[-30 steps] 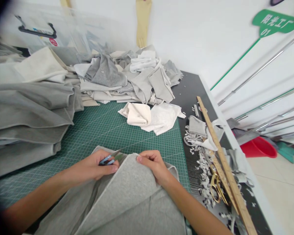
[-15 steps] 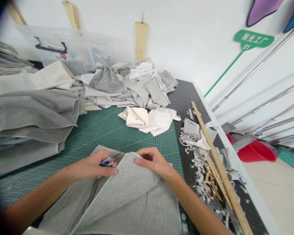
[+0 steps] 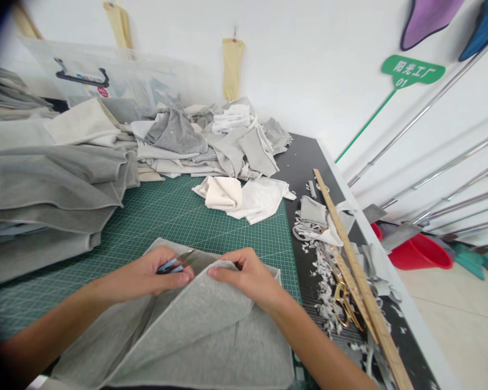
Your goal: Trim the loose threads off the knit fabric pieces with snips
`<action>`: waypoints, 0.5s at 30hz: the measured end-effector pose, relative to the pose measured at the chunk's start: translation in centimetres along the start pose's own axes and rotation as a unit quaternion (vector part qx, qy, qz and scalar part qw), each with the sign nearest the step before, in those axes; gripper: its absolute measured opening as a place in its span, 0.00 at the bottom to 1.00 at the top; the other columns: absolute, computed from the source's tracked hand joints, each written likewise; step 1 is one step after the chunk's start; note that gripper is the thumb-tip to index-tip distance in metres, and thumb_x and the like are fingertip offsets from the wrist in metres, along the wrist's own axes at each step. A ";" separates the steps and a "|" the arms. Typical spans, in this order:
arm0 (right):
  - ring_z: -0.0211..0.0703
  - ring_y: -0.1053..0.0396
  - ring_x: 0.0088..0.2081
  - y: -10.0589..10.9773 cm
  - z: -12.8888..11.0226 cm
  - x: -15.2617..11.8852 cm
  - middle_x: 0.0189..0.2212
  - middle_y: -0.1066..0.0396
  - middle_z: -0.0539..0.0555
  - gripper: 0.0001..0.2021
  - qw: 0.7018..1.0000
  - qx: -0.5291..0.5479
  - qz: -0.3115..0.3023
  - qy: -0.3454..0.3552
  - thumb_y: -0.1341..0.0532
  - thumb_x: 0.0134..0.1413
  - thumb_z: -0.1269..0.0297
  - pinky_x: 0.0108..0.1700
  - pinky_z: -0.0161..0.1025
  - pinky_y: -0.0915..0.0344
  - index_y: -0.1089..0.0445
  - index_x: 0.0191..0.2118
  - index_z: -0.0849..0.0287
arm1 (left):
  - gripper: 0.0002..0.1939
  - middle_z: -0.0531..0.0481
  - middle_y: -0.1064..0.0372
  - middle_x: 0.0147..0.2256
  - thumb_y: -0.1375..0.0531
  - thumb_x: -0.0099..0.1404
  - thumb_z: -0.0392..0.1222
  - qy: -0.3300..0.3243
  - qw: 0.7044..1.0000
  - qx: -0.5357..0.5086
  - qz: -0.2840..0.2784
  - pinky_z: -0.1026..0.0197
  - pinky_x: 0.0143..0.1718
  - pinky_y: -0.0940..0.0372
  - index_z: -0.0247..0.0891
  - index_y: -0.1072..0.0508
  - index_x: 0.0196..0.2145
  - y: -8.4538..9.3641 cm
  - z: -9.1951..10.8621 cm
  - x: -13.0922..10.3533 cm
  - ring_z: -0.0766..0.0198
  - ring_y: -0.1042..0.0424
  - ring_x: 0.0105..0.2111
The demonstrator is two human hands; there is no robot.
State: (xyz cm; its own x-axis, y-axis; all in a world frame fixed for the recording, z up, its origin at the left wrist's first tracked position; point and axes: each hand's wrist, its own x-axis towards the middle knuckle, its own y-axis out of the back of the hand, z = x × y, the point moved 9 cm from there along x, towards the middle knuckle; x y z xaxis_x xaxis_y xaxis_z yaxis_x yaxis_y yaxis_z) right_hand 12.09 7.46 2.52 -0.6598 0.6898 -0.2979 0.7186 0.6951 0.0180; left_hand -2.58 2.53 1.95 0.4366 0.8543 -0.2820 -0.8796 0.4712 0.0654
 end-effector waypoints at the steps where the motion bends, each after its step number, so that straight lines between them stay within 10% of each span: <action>1: 0.32 0.41 0.24 0.1 0.4 -0.1 0.21 0.32 0.48 0.19 1.000 0.012 0.004 -0.009 0.27 0.48 0.49 0.26 0.32 0.50 0.21 0.27 0.64 | 0.24 0.59 0.48 0.23 0.37 0.66 0.63 0.003 1.000 0.000 0.006 0.68 0.20 0.51 0.36 0.23 0.41 0.2 0.2 -0.3 0.71 0.49 0.22; 8: 0.32 0.41 0.22 0.8 2.1 -0.9 0.20 0.32 0.48 0.21 0.996 0.072 0.027 -0.049 0.25 0.42 0.47 0.25 0.32 0.50 0.23 0.25 0.62 | 0.24 0.47 0.27 0.48 0.43 0.72 0.59 0.026 0.991 0.066 0.117 0.71 0.21 0.39 0.55 0.31 0.63 1.9 -0.1 -5.1 0.67 0.30 0.30; 15: 0.31 0.41 0.22 0.5 2.5 -1.3 0.20 0.32 0.47 0.19 0.989 0.136 0.038 -0.052 0.24 0.42 0.49 0.25 0.32 0.49 0.23 0.25 0.62 | 0.16 0.52 0.22 0.49 0.44 0.74 0.50 -0.032 0.934 0.218 0.282 0.63 0.42 0.25 0.53 0.26 0.56 -1.4 -0.1 -8.0 0.57 0.21 0.45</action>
State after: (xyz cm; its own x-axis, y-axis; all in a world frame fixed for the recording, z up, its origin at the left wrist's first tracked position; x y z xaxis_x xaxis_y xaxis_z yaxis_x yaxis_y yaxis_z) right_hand 13.88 6.35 0.50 -0.5862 0.7033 -0.4022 0.8066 0.5531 -0.2083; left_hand -4.83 -5.03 4.01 -0.0504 0.9983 -0.0289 -0.8192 -0.0247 0.5730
